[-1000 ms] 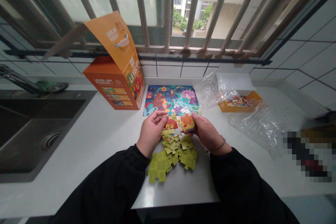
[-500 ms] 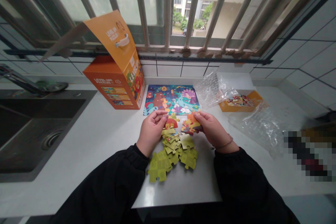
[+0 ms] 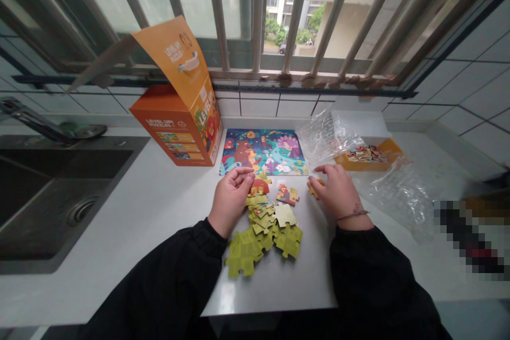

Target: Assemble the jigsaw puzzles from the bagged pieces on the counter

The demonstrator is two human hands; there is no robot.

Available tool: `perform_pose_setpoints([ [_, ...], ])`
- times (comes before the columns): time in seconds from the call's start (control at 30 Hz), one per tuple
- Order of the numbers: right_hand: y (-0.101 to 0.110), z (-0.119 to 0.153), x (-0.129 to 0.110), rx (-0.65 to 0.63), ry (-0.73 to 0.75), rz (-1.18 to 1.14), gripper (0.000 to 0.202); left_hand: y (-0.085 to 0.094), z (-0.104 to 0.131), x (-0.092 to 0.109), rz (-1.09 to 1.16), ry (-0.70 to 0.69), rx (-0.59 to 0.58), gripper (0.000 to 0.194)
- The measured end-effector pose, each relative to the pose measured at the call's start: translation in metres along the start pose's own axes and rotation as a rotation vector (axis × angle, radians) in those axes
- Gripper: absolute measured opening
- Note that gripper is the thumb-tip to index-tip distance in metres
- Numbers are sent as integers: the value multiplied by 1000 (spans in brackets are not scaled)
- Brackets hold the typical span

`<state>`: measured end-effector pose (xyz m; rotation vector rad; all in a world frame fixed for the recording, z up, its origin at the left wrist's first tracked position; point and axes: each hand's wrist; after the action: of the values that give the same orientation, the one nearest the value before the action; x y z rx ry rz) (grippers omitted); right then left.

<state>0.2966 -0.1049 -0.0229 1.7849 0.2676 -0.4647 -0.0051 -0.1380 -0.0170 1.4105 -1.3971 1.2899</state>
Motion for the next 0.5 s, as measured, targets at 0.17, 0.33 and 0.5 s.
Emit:
perform_pose_setpoints([
  [0.17,-5,6,-8,-209,314,-74,37,-1,1,2,-8,18,9,42],
  [0.33,-10,10,-13,-307,343,-57,38,-2,2,5,-21,48,11,46],
  [0.5,-5,13,-22,-334,282,-201,31,-3,2,6,-5,51,-2,46],
])
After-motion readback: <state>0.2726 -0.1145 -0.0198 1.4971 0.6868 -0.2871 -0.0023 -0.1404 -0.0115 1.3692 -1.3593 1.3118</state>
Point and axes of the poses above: each hand's wrist, its own z-axis away from the middle knuckle, its own y-axis out of the back of the hand, x = y × z, and after that the axes turned 11 degrees about -y, right-handed
